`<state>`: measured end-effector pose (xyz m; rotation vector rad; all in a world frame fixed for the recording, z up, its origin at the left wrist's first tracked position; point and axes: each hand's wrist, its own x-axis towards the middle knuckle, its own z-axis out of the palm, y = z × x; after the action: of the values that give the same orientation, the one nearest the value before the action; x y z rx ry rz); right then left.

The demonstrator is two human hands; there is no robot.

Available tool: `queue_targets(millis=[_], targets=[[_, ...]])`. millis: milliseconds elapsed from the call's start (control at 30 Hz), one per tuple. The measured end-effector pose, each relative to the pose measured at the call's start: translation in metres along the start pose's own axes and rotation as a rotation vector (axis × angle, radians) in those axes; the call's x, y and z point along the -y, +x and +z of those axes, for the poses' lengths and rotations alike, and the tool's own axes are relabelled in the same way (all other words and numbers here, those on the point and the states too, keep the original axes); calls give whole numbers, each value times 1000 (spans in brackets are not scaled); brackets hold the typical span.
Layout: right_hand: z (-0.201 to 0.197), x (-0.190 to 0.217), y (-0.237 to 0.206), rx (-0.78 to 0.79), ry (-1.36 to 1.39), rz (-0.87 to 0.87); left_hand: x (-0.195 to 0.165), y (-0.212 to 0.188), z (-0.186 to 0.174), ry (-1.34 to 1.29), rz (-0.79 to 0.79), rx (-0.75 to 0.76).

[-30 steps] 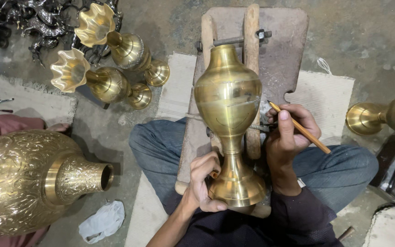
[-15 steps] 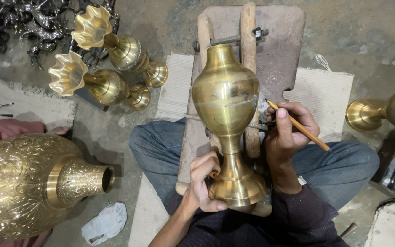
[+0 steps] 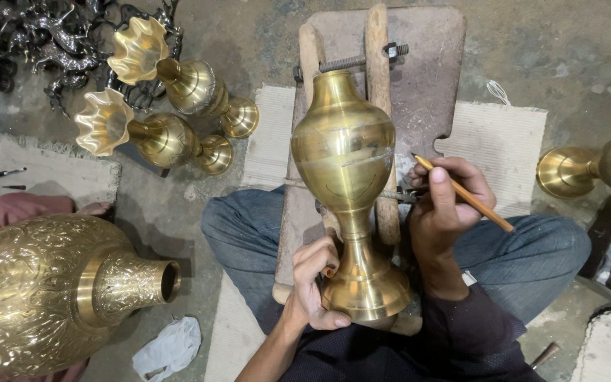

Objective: The person sits on the floor holding a brass vase against a wooden support and works its surface with a small hand scribe, then switches to a pencil to draw guide marks on the vase, and later uses a compass-like tool on the surface. The vase is rotated between passes to reach different areas.

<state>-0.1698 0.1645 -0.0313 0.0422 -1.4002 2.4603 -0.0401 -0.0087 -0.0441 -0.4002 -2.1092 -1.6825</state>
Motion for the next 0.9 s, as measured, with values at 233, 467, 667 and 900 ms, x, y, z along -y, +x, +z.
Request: queue_targets(millis=[233, 467, 667, 900], targets=[[15, 18, -4, 155, 72, -124, 0, 0, -1, 5, -7, 15], [29, 35, 4, 303, -298, -259, 0, 1, -2, 7, -7, 15], [36, 37, 13, 366, -392, -282, 2, 2, -4, 19, -6, 33], [39, 42, 16, 419, -417, -290, 3, -1, -4, 10, -22, 35]])
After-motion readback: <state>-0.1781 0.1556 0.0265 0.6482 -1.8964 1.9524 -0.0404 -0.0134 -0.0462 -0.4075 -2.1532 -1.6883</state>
